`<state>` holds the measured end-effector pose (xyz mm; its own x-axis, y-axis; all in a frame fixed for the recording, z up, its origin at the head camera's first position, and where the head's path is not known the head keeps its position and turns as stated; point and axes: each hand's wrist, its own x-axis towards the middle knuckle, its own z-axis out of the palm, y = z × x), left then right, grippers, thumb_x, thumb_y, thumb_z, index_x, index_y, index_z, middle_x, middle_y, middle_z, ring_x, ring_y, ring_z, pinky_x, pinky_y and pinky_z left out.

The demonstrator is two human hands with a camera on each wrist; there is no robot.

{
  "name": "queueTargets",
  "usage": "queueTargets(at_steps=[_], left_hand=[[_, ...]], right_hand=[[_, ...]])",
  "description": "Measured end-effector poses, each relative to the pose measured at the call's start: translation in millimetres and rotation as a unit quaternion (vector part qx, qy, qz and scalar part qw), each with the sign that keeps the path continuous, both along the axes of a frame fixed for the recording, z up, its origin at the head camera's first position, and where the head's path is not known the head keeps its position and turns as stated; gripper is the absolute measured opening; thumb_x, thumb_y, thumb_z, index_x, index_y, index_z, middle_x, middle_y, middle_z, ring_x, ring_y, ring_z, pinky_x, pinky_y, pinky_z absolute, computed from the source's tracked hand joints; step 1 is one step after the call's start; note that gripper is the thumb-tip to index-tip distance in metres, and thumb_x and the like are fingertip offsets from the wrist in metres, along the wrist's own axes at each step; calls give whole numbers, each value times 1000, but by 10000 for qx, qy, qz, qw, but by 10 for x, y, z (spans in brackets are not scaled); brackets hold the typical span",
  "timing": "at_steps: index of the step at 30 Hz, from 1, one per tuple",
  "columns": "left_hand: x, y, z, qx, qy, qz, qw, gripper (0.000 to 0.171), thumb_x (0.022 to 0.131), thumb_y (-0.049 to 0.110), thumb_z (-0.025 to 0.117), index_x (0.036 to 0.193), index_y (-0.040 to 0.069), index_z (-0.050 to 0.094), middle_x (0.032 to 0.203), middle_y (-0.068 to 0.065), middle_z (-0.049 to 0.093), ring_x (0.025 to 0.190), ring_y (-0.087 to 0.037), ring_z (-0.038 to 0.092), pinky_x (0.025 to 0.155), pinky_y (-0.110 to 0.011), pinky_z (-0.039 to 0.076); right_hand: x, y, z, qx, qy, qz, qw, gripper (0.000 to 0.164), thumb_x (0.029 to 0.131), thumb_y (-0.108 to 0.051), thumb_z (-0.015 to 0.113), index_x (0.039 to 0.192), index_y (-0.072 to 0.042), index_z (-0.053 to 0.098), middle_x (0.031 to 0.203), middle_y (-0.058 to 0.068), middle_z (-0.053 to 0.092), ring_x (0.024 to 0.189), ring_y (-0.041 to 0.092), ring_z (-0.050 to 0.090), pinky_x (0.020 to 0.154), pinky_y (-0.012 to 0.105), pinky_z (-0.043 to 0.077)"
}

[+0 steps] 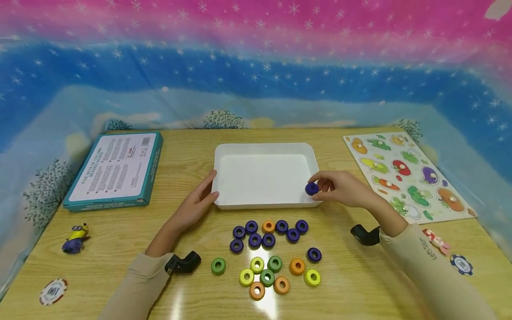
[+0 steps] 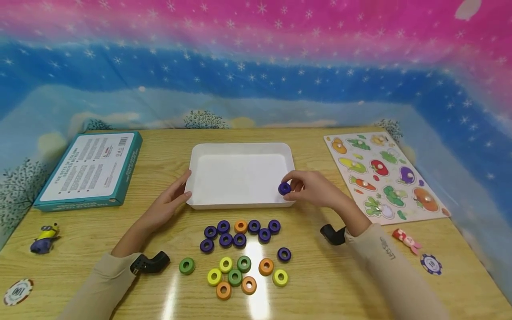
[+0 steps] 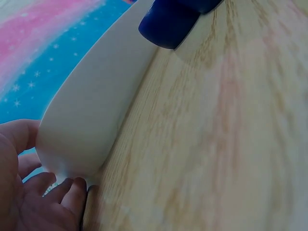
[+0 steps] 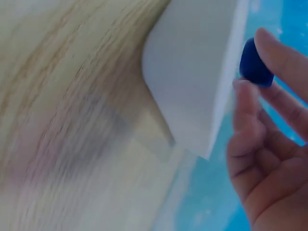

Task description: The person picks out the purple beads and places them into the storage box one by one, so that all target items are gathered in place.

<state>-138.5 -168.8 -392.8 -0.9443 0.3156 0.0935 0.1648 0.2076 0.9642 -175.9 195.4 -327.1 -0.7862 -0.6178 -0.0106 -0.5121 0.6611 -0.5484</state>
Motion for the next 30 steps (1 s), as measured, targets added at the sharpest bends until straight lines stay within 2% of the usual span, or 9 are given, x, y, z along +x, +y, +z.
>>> queueTargets(at_steps=[2, 9, 13, 22, 27, 30], left_hand=[[-14, -9, -47, -75, 71, -2, 9999, 56, 88, 23, 44, 136, 13, 17, 140, -3, 6, 124, -9, 8, 99, -30, 12], [98, 68, 200, -179, 97, -39, 9998, 52, 90, 9, 40, 134, 2, 14, 139, -12, 4, 125, -16, 6, 99, -34, 12], [111, 80, 228, -254, 143, -41, 9996, 52, 90, 7, 39, 134, 1, 13, 139, -14, 4, 125, -17, 5, 99, -34, 12], [98, 88, 217, -459, 187, -32, 9988, 52, 90, 7, 38, 134, 1, 11, 139, -13, 4, 125, -17, 4, 99, -34, 10], [101, 74, 215, -519, 213, 14, 9984, 52, 90, 8, 38, 134, 1, 11, 139, -12, 5, 125, -17, 5, 99, -34, 10], [101, 65, 211, -530, 226, 36, 9983, 52, 90, 9, 39, 134, 2, 12, 139, -12, 6, 125, -17, 6, 99, -34, 11]], right_hand=[[-57, -44, -53, 42, -93, 150, 9998, 33, 74, -32, 63, 102, -15, 57, 73, -6, 52, 61, 9, 47, 52, 25, 40], [-140, -191, -142, 342, 83, 538, 9979, 31, 74, -24, 65, 101, -13, 59, 75, -6, 53, 58, 8, 46, 51, 24, 39], [-152, -255, -160, 611, 122, 591, 9963, 29, 73, -21, 66, 99, -10, 61, 74, -6, 54, 59, 8, 46, 52, 25, 39], [-155, -336, -168, 1137, 0, 397, 9927, 30, 70, -17, 69, 99, -9, 62, 73, -5, 55, 61, 7, 48, 53, 24, 40], [-144, -348, -114, 1153, -135, 251, 9929, 46, 71, -17, 68, 112, -5, 52, 79, 0, 56, 60, 7, 49, 54, 24, 41], [-100, -331, -18, 1109, 24, 95, 9938, 51, 72, -19, 67, 117, -6, 48, 82, 2, 56, 58, 8, 48, 53, 25, 41]])
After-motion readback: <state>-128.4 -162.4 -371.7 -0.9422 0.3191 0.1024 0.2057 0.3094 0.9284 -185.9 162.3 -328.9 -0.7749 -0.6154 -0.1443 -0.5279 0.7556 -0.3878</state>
